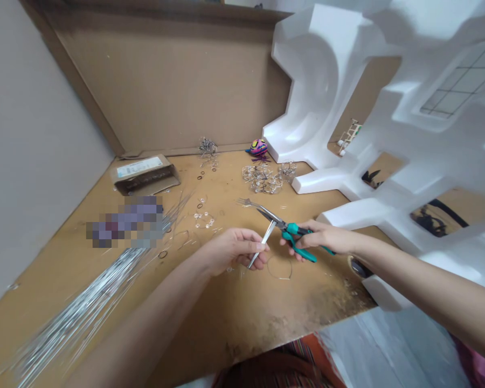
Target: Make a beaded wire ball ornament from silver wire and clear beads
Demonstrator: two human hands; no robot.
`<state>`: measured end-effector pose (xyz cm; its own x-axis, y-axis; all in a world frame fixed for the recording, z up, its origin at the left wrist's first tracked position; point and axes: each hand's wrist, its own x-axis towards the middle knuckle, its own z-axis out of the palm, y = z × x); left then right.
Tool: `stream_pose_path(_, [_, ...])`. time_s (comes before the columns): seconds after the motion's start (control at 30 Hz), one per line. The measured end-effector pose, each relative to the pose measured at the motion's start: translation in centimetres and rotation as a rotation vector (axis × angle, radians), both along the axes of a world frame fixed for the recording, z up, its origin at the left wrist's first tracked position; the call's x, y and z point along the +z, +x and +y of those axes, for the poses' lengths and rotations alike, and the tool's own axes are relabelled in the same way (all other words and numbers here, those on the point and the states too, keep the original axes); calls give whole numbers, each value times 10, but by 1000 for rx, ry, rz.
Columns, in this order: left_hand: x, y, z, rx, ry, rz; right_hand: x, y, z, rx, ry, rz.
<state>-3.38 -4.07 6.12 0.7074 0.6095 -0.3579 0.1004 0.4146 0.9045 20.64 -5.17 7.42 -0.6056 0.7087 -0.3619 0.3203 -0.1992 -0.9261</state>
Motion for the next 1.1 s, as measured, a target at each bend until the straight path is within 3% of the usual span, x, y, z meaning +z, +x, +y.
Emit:
stream_pose_path(0.4, [-6, 0, 3, -2, -19, -16, 1, -4, -3, -47, 87, -159])
stream_pose_path(0.6, [-14, -1, 4, -5, 13, -7, -13, -7, -2, -50, 173, -221])
stream_pose_path(0.8, [-24, 2, 7, -20, 14, -17, -27, -10, 0, -92, 379, -382])
stream_pose_path(1.1, [-33, 5, 17, -4, 62, 39, -43, -10, 4, -138, 472, -545])
